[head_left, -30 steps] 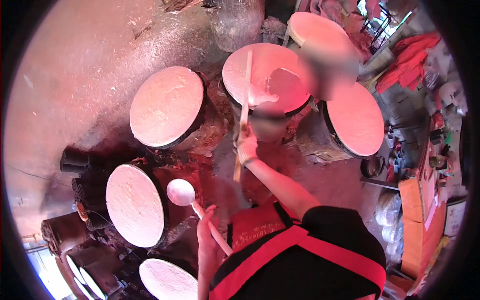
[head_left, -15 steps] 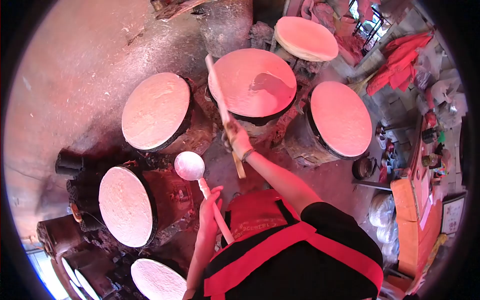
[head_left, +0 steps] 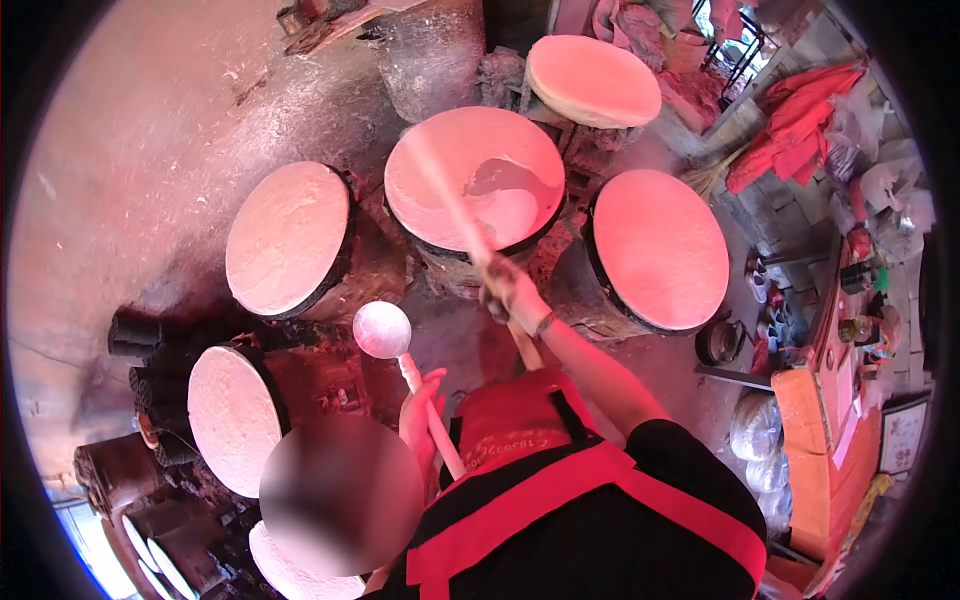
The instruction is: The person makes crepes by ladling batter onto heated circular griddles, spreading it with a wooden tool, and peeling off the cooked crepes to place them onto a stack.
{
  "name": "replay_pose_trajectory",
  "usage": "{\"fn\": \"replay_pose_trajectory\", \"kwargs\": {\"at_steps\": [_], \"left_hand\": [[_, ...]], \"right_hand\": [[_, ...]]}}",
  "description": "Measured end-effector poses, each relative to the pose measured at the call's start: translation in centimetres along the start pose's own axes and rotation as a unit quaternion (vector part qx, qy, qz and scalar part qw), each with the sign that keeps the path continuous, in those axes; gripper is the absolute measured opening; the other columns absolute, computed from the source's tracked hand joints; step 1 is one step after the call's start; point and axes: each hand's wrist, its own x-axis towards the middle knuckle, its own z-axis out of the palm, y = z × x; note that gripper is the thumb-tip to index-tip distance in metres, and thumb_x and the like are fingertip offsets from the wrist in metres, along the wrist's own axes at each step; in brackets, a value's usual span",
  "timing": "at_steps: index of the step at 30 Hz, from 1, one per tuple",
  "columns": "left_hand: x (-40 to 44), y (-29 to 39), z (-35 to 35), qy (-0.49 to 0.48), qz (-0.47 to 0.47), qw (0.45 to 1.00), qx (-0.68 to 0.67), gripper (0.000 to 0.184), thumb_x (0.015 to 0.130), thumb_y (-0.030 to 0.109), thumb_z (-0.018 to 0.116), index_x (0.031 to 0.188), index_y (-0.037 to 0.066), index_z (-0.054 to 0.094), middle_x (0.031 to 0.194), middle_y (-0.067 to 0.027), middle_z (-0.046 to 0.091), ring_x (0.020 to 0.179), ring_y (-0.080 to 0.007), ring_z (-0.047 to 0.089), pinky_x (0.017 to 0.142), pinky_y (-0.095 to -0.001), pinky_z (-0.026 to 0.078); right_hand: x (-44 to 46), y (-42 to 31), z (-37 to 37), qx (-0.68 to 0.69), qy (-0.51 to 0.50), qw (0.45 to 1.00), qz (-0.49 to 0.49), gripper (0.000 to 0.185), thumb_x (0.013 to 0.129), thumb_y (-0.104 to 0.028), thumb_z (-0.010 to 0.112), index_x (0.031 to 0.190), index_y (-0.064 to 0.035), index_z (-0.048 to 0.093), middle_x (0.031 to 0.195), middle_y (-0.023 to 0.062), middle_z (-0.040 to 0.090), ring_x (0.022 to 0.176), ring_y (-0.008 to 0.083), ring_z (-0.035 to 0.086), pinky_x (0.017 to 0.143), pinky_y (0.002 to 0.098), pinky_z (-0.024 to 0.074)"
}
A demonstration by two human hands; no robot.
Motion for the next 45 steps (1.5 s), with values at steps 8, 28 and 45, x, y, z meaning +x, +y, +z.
{"fn": "replay_pose_trajectory", "kwargs": {"at_steps": [8,28,45], "left_hand": [[0.9,-1.3,4.9,0.003,0.010,0.999,-0.035,0.035,0.088,0.020,0.057,0.120,0.006,0.055,0.124,-0.0031,0.053,0.120,-0.0179,0.043,0.103,-0.0346,0.033],[1.0,3.4,7.4,-0.055,0.033,0.997,-0.050,0.014,0.093,0.015,0.055,0.100,0.004,0.051,0.072,-0.0011,0.048,0.046,-0.0062,0.038,0.038,-0.0207,0.027],[3.0,5.0,3.6,-0.104,-0.036,0.994,0.027,0.015,0.096,0.020,0.052,0.098,0.007,0.047,0.074,-0.0001,0.046,0.056,-0.0074,0.043,0.041,-0.0195,0.031]], "right_hand": [[-0.5,-5.0,-12.2,-0.019,0.065,0.995,0.073,0.038,0.096,-0.036,0.051,0.131,-0.0205,0.048,0.063,-0.0011,0.053,0.042,0.0084,0.040,0.037,0.0261,0.0273],[6.0,1.1,-6.1,-0.224,0.222,0.895,-0.316,0.047,0.094,-0.024,0.057,0.134,-0.0003,0.047,0.107,0.0093,0.064,0.097,0.0158,0.061,0.085,0.0281,0.0474],[5.9,-1.3,-5.4,-0.024,0.208,0.972,-0.108,0.035,0.091,-0.033,0.063,0.115,-0.0075,0.064,0.067,-0.0082,0.048,0.056,0.0039,0.039,0.050,0.0223,0.0342]]}}
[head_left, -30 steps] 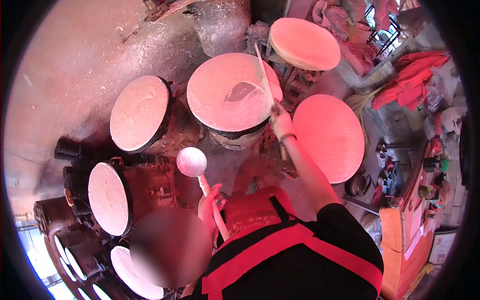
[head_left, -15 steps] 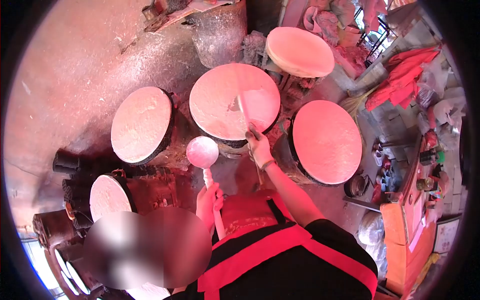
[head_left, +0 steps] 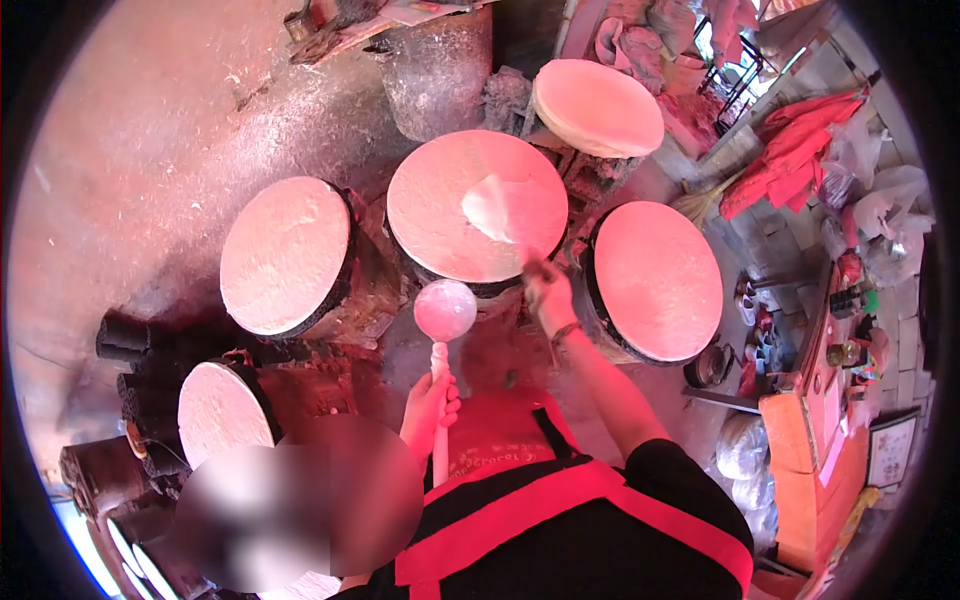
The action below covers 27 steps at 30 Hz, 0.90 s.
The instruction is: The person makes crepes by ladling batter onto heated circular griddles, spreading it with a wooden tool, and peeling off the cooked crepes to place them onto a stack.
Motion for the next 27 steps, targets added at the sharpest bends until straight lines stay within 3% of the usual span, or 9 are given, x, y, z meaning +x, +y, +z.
{"fn": "replay_pose_trajectory", "kwargs": {"at_steps": [2,4,8,10,13,18,22,25,27], "left_hand": [[0.0,0.0,-0.2,-0.021,-0.010,1.000,0.006,0.018,0.096,0.023,0.052,0.102,0.006,0.049,0.075,0.0012,0.046,0.056,-0.0056,0.042,0.040,-0.0186,0.030],[0.8,0.1,-0.6,-0.029,-0.009,0.999,0.012,0.017,0.096,0.023,0.052,0.099,0.007,0.048,0.073,0.0015,0.045,0.054,-0.0058,0.042,0.040,-0.0188,0.030],[4.2,1.5,-1.7,-0.026,0.036,0.997,0.061,0.016,0.095,0.023,0.053,0.093,0.009,0.045,0.071,0.0013,0.045,0.053,-0.0071,0.042,0.040,-0.0216,0.031],[6.1,3.5,-1.7,-0.005,0.072,0.992,0.103,0.017,0.095,0.023,0.054,0.092,0.009,0.045,0.069,0.0012,0.045,0.052,-0.0076,0.042,0.040,-0.0222,0.032],[9.5,6.5,-0.3,0.022,0.113,0.979,0.171,0.018,0.095,0.024,0.052,0.091,0.008,0.045,0.069,0.0006,0.044,0.052,-0.0086,0.043,0.041,-0.0240,0.033],[16.6,5.8,3.3,0.110,0.163,0.955,0.223,0.010,0.090,0.008,0.052,0.090,0.004,0.043,0.067,-0.0038,0.044,0.051,-0.0135,0.047,0.041,-0.0290,0.041],[18.0,3.8,6.3,0.118,0.120,0.979,0.116,0.022,0.083,0.005,0.052,0.101,-0.004,0.042,0.069,-0.0055,0.048,0.049,-0.0165,0.050,0.037,-0.0338,0.044],[12.6,7.5,5.9,-0.057,0.045,0.981,-0.181,0.020,0.089,0.009,0.053,0.103,-0.001,0.043,0.070,-0.0024,0.045,0.047,-0.0107,0.042,0.034,-0.0267,0.036],[9.6,8.5,4.2,-0.122,-0.006,0.962,-0.245,0.017,0.093,0.013,0.051,0.102,0.000,0.044,0.067,-0.0001,0.042,0.047,-0.0077,0.037,0.033,-0.0220,0.030]], "right_hand": [[1.5,-0.5,-2.1,-0.015,0.035,0.997,-0.067,0.035,0.092,-0.029,0.061,0.119,-0.0077,0.062,0.065,-0.0088,0.046,0.052,0.0036,0.036,0.046,0.0215,0.0312],[-1.1,-3.9,-1.9,-0.021,-0.016,1.000,0.014,0.037,0.093,-0.027,0.060,0.125,-0.0094,0.059,0.062,-0.0094,0.044,0.048,0.0031,0.034,0.044,0.0210,0.0289],[-7.0,-1.3,-4.1,-0.112,-0.162,0.979,0.046,0.044,0.094,-0.023,0.058,0.135,-0.0135,0.051,0.060,-0.0111,0.041,0.046,0.0017,0.032,0.042,0.0202,0.0265],[-12.0,-3.3,-4.6,-0.087,-0.160,0.978,0.104,0.044,0.093,-0.019,0.058,0.136,-0.0140,0.050,0.064,-0.0104,0.044,0.048,0.0013,0.034,0.043,0.0195,0.0277],[-14.0,-0.2,-5.7,-0.066,-0.072,0.993,0.073,0.046,0.093,-0.017,0.059,0.137,-0.0142,0.049,0.067,-0.0099,0.046,0.049,0.0014,0.036,0.043,0.0193,0.0286],[-13.0,2.6,-1.5,0.083,0.006,0.993,0.080,0.039,0.092,-0.022,0.061,0.131,-0.0183,0.054,0.062,-0.0082,0.046,0.044,0.0027,0.037,0.038,0.0207,0.0279],[-12.5,1.9,0.7,0.104,-0.107,0.970,0.194,0.039,0.093,-0.029,0.059,0.131,-0.0225,0.053,0.058,-0.0053,0.045,0.037,0.0057,0.033,0.035,0.0232,0.0240],[-11.4,-2.6,-0.5,0.148,-0.156,0.934,0.286,0.039,0.092,-0.034,0.060,0.130,-0.0294,0.052,0.056,-0.0042,0.044,0.037,0.0082,0.033,0.034,0.0257,0.0229],[-9.0,-4.7,-2.1,-0.006,-0.104,0.969,0.225,0.039,0.092,-0.036,0.060,0.129,-0.0273,0.053,0.056,-0.0045,0.043,0.037,0.0075,0.032,0.034,0.0253,0.0229]]}}
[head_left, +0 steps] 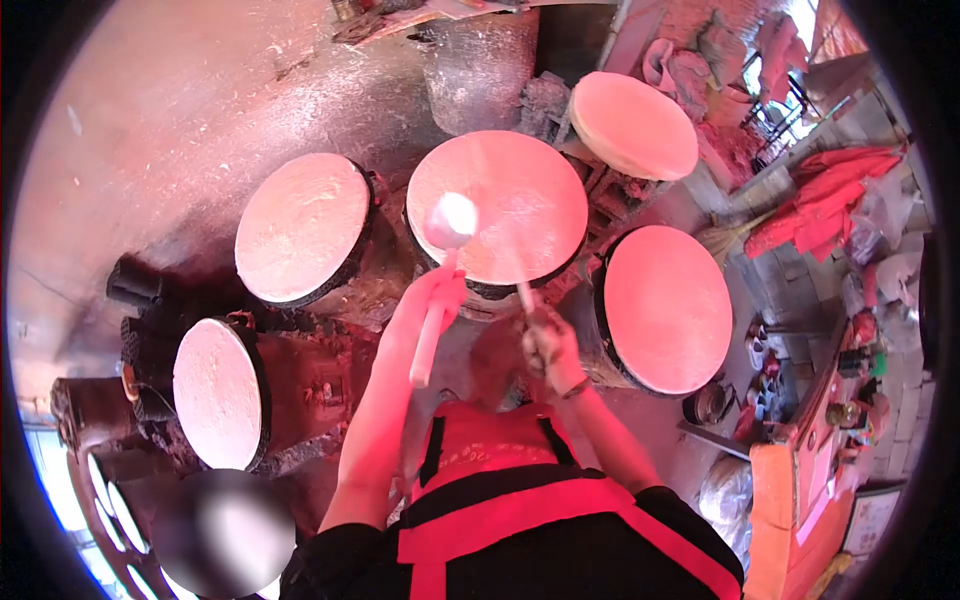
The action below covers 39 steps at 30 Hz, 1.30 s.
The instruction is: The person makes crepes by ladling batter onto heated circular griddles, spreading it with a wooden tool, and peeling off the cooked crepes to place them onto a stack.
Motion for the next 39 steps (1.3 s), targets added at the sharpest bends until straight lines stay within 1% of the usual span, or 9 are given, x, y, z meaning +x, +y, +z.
{"fn": "replay_pose_trajectory", "kwargs": {"at_steps": [6,8,14,17,23,27,29,32,39], "left_hand": [[-3.8,-1.1,0.9,-0.036,-0.069,0.987,-0.140,0.016,0.098,0.016,0.046,0.102,0.000,0.045,0.065,0.0014,0.038,0.048,-0.0052,0.035,0.034,-0.0171,0.027],[-4.8,-2.1,0.4,-0.001,-0.081,0.973,-0.215,0.015,0.097,0.014,0.047,0.103,0.000,0.045,0.065,0.0011,0.038,0.048,-0.0053,0.036,0.035,-0.0169,0.029],[-12.7,-9.4,-5.4,0.068,0.046,0.968,-0.238,0.008,0.095,0.008,0.047,0.100,0.002,0.046,0.067,0.0017,0.041,0.049,-0.0029,0.037,0.035,-0.0141,0.030],[-16.8,-14.0,-9.2,0.081,0.112,0.900,-0.413,0.008,0.091,0.004,0.048,0.085,0.006,0.043,0.063,0.0023,0.040,0.048,-0.0042,0.036,0.036,-0.0155,0.029],[-26.2,-20.8,-16.0,0.085,0.313,0.768,-0.552,0.016,0.091,0.006,0.047,0.077,0.006,0.039,0.064,0.0010,0.039,0.047,-0.0044,0.034,0.036,-0.0168,0.028],[-32.0,-23.5,-20.7,0.131,0.448,0.693,-0.550,0.015,0.093,0.007,0.046,0.080,0.007,0.038,0.065,0.0011,0.039,0.046,-0.0041,0.033,0.036,-0.0169,0.027],[-35.3,-25.1,-22.0,0.098,0.507,0.649,-0.559,0.011,0.093,0.006,0.046,0.086,0.007,0.038,0.066,0.0008,0.040,0.046,-0.0038,0.033,0.036,-0.0166,0.027],[-39.8,-26.8,-20.9,0.179,0.604,0.580,-0.516,0.011,0.093,0.006,0.047,0.088,0.008,0.038,0.067,0.0005,0.041,0.046,-0.0034,0.034,0.036,-0.0166,0.027],[-42.0,-32.5,-17.7,0.243,0.715,0.319,-0.573,0.009,0.094,0.006,0.048,0.089,0.007,0.040,0.067,0.0015,0.040,0.047,-0.0027,0.034,0.036,-0.0157,0.027]], "right_hand": [[3.7,3.6,-6.1,-0.195,-0.017,0.925,-0.326,0.037,0.092,-0.017,0.060,0.128,-0.0099,0.057,0.079,0.0028,0.060,0.065,0.0078,0.055,0.057,0.0225,0.0449],[1.3,3.9,-6.2,-0.327,-0.094,0.894,-0.292,0.034,0.090,-0.011,0.061,0.124,-0.0053,0.060,0.109,0.0078,0.063,0.102,0.0126,0.055,0.089,0.0264,0.0436],[0.0,-4.9,-7.0,-0.360,-0.041,0.883,-0.299,0.042,0.095,-0.015,0.053,0.134,0.0004,0.046,0.112,0.0074,0.063,0.100,0.0127,0.057,0.089,0.0261,0.0436],[-0.3,-1.0,-8.6,-0.408,-0.195,0.882,-0.130,0.045,0.095,-0.011,0.053,0.136,0.0035,0.042,0.128,0.0119,0.057,0.112,0.0181,0.055,0.095,0.0278,0.0418],[-1.8,3.4,4.2,-0.508,-0.403,0.673,-0.356,0.050,0.089,-0.008,0.058,0.134,0.0050,0.043,0.133,0.0196,0.052,0.128,0.0262,0.046,0.103,0.0300,0.0365],[-2.7,11.2,20.2,-0.501,-0.500,0.631,-0.317,0.040,0.086,-0.009,0.059,0.123,0.0054,0.053,0.117,0.0184,0.061,0.113,0.0262,0.057,0.096,0.0315,0.0422],[-3.7,15.5,26.7,-0.563,-0.570,0.563,-0.203,0.028,0.088,-0.012,0.056,0.111,0.0043,0.058,0.101,0.0128,0.066,0.093,0.0223,0.063,0.083,0.0319,0.0471],[-11.3,21.3,34.2,-0.514,-0.672,0.385,-0.370,0.029,0.092,-0.030,0.056,0.093,-0.0003,0.059,0.074,0.0180,0.060,0.066,0.0306,0.058,0.064,0.0375,0.0463],[-24.1,36.7,41.0,-0.494,-0.830,0.161,-0.202,0.031,0.087,-0.031,0.057,0.078,-0.0010,0.059,0.068,0.0211,0.057,0.061,0.0340,0.055,0.060,0.0409,0.0437]]}}
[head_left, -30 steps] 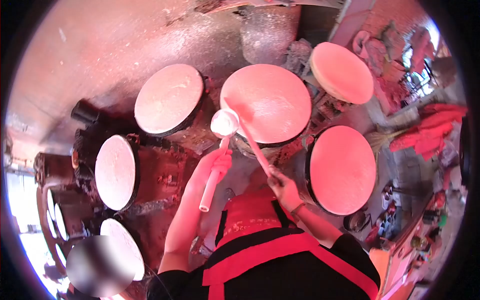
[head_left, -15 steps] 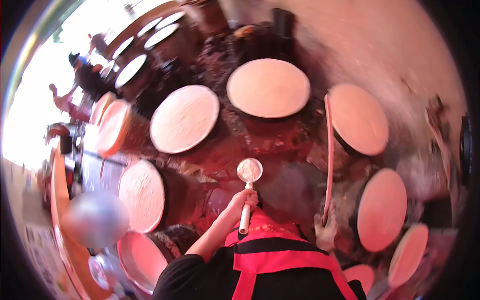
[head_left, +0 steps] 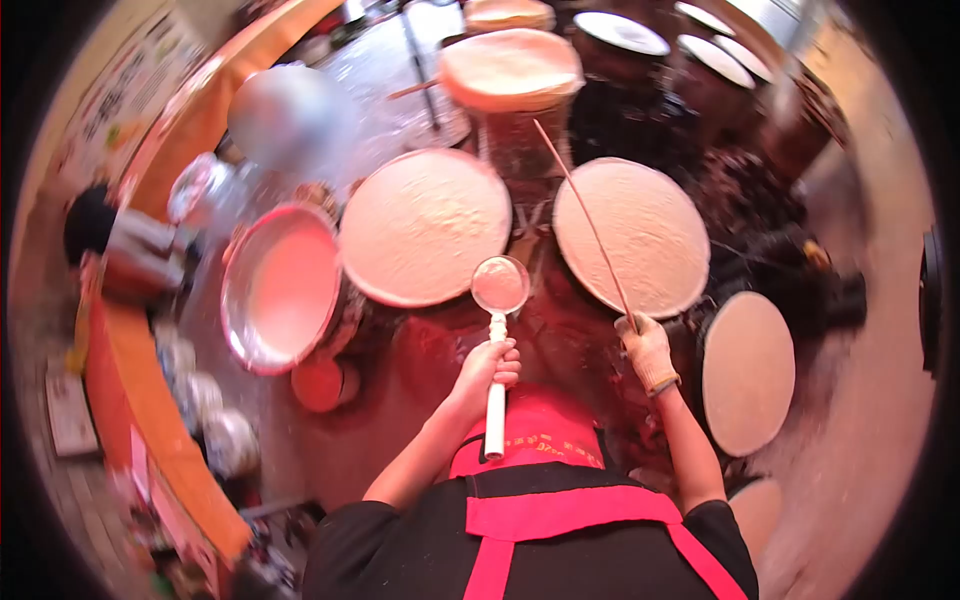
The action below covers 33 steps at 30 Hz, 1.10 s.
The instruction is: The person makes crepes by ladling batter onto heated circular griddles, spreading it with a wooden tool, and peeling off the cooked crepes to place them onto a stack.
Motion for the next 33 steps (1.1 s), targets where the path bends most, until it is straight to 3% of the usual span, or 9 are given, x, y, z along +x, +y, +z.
{"fn": "replay_pose_trajectory", "kwargs": {"at_steps": [3,6,9,14,16,19,26,30,33], "left_hand": [[-3.3,-0.2,-2.0,0.045,0.074,0.991,-0.104,0.009,0.094,0.005,0.047,0.088,0.007,0.042,0.067,0.0023,0.038,0.047,-0.0024,0.032,0.036,-0.0154,0.027],[-7.1,-0.9,-4.6,0.067,0.130,0.966,-0.211,0.009,0.094,0.002,0.047,0.089,0.006,0.040,0.066,0.0016,0.037,0.048,-0.0028,0.032,0.036,-0.0150,0.027],[-10.3,-1.6,-7.8,0.077,0.176,0.921,-0.338,0.011,0.094,0.000,0.046,0.089,0.005,0.038,0.064,0.0009,0.035,0.046,-0.0040,0.032,0.035,-0.0161,0.027],[-14.6,-1.0,-13.6,0.083,0.259,0.870,-0.410,0.012,0.093,-0.001,0.047,0.088,0.006,0.038,0.063,0.0007,0.034,0.046,-0.0046,0.031,0.035,-0.0171,0.027],[-15.8,0.6,-15.1,0.109,0.298,0.861,-0.397,0.010,0.092,-0.001,0.047,0.090,0.005,0.039,0.065,0.0006,0.035,0.047,-0.0046,0.031,0.035,-0.0169,0.027],[-16.7,4.2,-18.4,0.122,0.321,0.863,-0.371,0.008,0.093,0.000,0.046,0.098,0.001,0.041,0.067,0.0004,0.034,0.048,-0.0047,0.031,0.035,-0.0166,0.028],[-18.7,11.4,-19.9,0.120,0.341,0.877,-0.317,0.015,0.094,0.002,0.045,0.107,-0.003,0.042,0.070,-0.0001,0.035,0.051,-0.0045,0.033,0.036,-0.0161,0.030],[-18.1,14.3,-19.4,0.108,0.319,0.873,-0.352,0.014,0.095,0.002,0.044,0.107,-0.003,0.041,0.071,-0.0009,0.035,0.052,-0.0047,0.034,0.037,-0.0164,0.031],[-17.0,15.3,-18.4,0.083,0.313,0.873,-0.366,0.014,0.095,0.002,0.043,0.107,-0.003,0.041,0.071,-0.0009,0.034,0.052,-0.0049,0.034,0.037,-0.0163,0.031]], "right_hand": [[5.5,-2.1,3.8,-0.097,-0.079,0.984,-0.124,0.025,0.085,-0.027,0.056,0.084,-0.0022,0.062,0.074,0.0222,0.061,0.069,0.0380,0.061,0.064,0.0430,0.0465],[7.5,-6.0,8.0,-0.062,-0.204,0.971,-0.105,0.022,0.083,-0.024,0.056,0.087,-0.0030,0.061,0.079,0.0231,0.062,0.079,0.0406,0.062,0.068,0.0465,0.0471],[9.6,-8.6,12.9,-0.166,-0.240,0.938,-0.188,0.021,0.083,-0.026,0.057,0.088,-0.0061,0.062,0.081,0.0214,0.063,0.082,0.0390,0.062,0.071,0.0465,0.0475],[19.5,-10.0,18.7,-0.105,-0.105,0.970,-0.193,0.024,0.087,-0.031,0.056,0.100,-0.0123,0.064,0.090,0.0214,0.065,0.088,0.0378,0.064,0.077,0.0459,0.0494],[24.5,-12.3,19.3,-0.188,-0.052,0.970,-0.148,0.025,0.089,-0.029,0.053,0.095,-0.0066,0.064,0.090,0.0229,0.064,0.089,0.0390,0.062,0.075,0.0450,0.0484],[29.1,-14.8,20.5,-0.297,0.025,0.945,-0.138,0.022,0.088,-0.027,0.052,0.098,-0.0131,0.065,0.092,0.0192,0.066,0.090,0.0360,0.064,0.075,0.0444,0.0489],[32.0,-18.1,26.7,-0.267,0.017,0.961,-0.070,0.029,0.087,-0.022,0.048,0.109,-0.0239,0.067,0.100,0.0108,0.068,0.098,0.0312,0.064,0.083,0.0408,0.0488],[33.0,-18.1,26.9,-0.171,0.047,0.978,-0.109,0.024,0.085,-0.030,0.059,0.104,-0.0178,0.069,0.091,0.0102,0.069,0.087,0.0284,0.066,0.076,0.0374,0.0480],[35.6,-16.7,27.4,-0.125,-0.072,0.988,-0.048,0.026,0.081,-0.033,0.065,0.096,-0.0129,0.070,0.080,0.0107,0.067,0.076,0.0230,0.064,0.072,0.0346,0.0463]]}}
